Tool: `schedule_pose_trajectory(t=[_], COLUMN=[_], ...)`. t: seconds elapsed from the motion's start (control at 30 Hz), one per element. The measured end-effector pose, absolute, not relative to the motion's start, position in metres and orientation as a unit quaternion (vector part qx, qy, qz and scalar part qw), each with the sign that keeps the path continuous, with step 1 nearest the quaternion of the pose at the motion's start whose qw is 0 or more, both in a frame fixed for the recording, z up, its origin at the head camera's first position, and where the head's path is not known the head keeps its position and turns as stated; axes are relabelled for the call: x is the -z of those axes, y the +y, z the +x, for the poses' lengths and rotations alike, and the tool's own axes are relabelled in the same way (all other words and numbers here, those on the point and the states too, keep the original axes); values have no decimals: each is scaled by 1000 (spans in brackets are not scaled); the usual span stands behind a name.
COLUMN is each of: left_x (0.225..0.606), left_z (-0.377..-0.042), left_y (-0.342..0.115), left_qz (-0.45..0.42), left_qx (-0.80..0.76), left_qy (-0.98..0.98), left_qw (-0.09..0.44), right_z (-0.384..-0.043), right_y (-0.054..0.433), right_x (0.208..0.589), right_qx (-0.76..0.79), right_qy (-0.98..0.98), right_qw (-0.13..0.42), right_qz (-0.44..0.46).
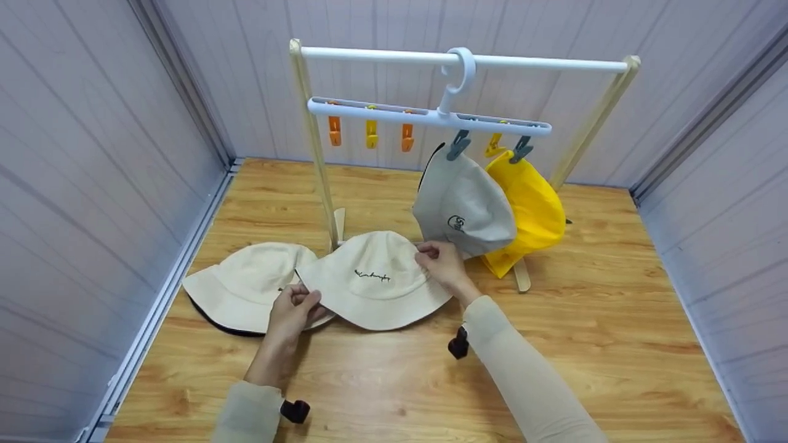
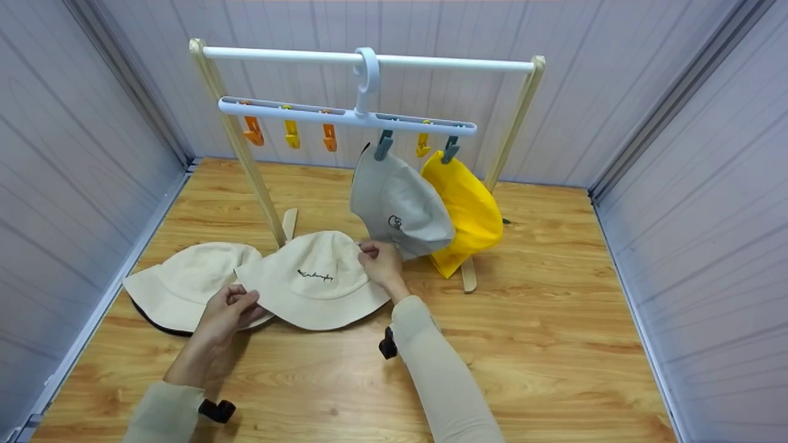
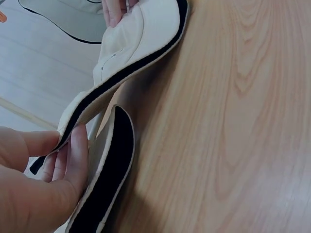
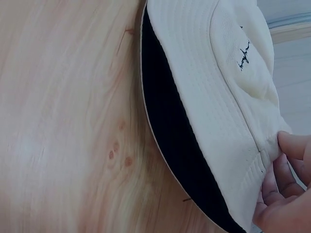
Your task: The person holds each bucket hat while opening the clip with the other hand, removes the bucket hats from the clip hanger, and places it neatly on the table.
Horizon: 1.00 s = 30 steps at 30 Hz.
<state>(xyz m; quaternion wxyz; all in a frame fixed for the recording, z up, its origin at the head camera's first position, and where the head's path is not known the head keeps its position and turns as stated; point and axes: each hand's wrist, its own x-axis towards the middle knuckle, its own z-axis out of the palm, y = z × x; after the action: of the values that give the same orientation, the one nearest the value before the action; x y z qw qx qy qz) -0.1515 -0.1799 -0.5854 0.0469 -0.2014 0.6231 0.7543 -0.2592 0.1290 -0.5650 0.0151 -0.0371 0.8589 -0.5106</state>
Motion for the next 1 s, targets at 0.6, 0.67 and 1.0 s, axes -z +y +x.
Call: schedule_pose_trajectory(t=[0.6,0.67,1.0], left_x=[592,593,591], left_z=[-151,-151,-148], left_y=[-182,-182,-186], left_qz=[-211,-214,-197], left_qx=[-719,-717,-691], left_qy=[661,663,694], left_qw=[35,35,39], right_z=[-253,-251,-249], right_y=[128,127,129], right_x=[574,576,580], right_qx=[473,466,403], right_qy=[880,883,907], right_qw=[19,7,-39], right_qz=[-42,-58,-115])
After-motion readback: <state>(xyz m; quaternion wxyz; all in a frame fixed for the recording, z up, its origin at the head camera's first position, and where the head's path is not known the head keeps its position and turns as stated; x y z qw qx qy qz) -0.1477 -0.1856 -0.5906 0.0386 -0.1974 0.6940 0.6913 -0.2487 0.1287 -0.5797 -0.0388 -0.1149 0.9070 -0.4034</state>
